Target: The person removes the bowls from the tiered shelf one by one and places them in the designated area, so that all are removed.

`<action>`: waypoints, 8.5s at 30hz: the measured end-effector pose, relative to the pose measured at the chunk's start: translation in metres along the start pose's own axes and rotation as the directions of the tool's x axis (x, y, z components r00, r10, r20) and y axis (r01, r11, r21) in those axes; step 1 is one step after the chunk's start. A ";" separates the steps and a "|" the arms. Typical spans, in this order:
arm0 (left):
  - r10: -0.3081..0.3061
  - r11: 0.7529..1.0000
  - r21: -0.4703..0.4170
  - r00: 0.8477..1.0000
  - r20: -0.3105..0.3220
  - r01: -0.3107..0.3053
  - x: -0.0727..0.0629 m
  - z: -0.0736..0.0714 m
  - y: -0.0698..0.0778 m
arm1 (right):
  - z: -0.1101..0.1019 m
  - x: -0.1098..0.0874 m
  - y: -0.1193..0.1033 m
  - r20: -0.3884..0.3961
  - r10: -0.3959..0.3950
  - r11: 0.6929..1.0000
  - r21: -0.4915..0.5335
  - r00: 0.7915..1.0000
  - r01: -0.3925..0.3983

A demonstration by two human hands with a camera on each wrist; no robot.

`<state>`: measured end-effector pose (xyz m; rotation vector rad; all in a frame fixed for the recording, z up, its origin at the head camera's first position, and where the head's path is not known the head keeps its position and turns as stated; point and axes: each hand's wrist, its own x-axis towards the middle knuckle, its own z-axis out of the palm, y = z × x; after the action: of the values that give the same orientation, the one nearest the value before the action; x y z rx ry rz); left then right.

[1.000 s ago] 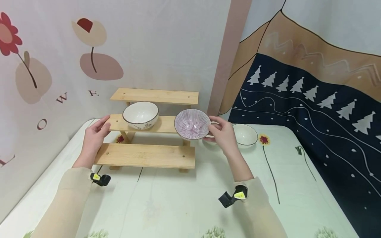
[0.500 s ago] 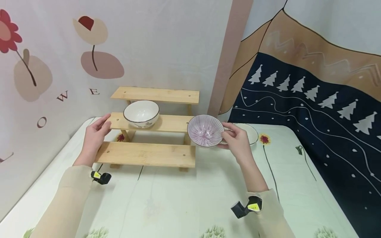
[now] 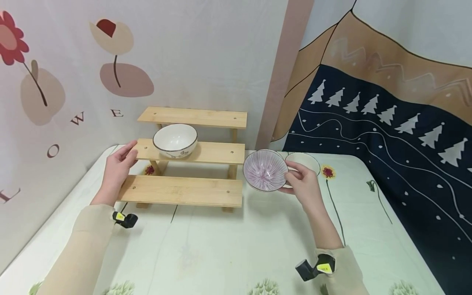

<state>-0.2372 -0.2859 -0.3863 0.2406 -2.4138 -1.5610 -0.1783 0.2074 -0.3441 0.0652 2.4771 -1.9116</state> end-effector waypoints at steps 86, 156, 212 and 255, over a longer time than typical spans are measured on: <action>-0.018 0.999 -0.029 1.000 0.014 0.019 0.006 0.001 -0.002 | -0.014 0.025 0.045 0.148 0.056 0.987 -0.160 0.987 -0.032; -0.006 1.000 0.000 0.999 0.034 0.006 0.002 0.000 0.000 | 0.125 0.048 -0.048 0.214 -0.240 0.970 0.103 0.947 0.223; -0.001 1.000 -0.011 1.000 0.011 0.002 0.003 -0.001 -0.001 | 0.191 0.060 -0.075 0.241 -0.175 0.983 0.103 0.955 0.154; -0.011 1.000 0.002 1.000 0.012 0.011 0.005 -0.001 0.000 | 0.204 0.071 -0.080 0.292 -0.001 0.933 0.345 0.957 -0.104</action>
<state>-0.2411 -0.2881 -0.3850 0.2455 -2.4272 -1.5694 -0.2559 -0.0088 -0.3208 -0.1347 1.9074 -2.1468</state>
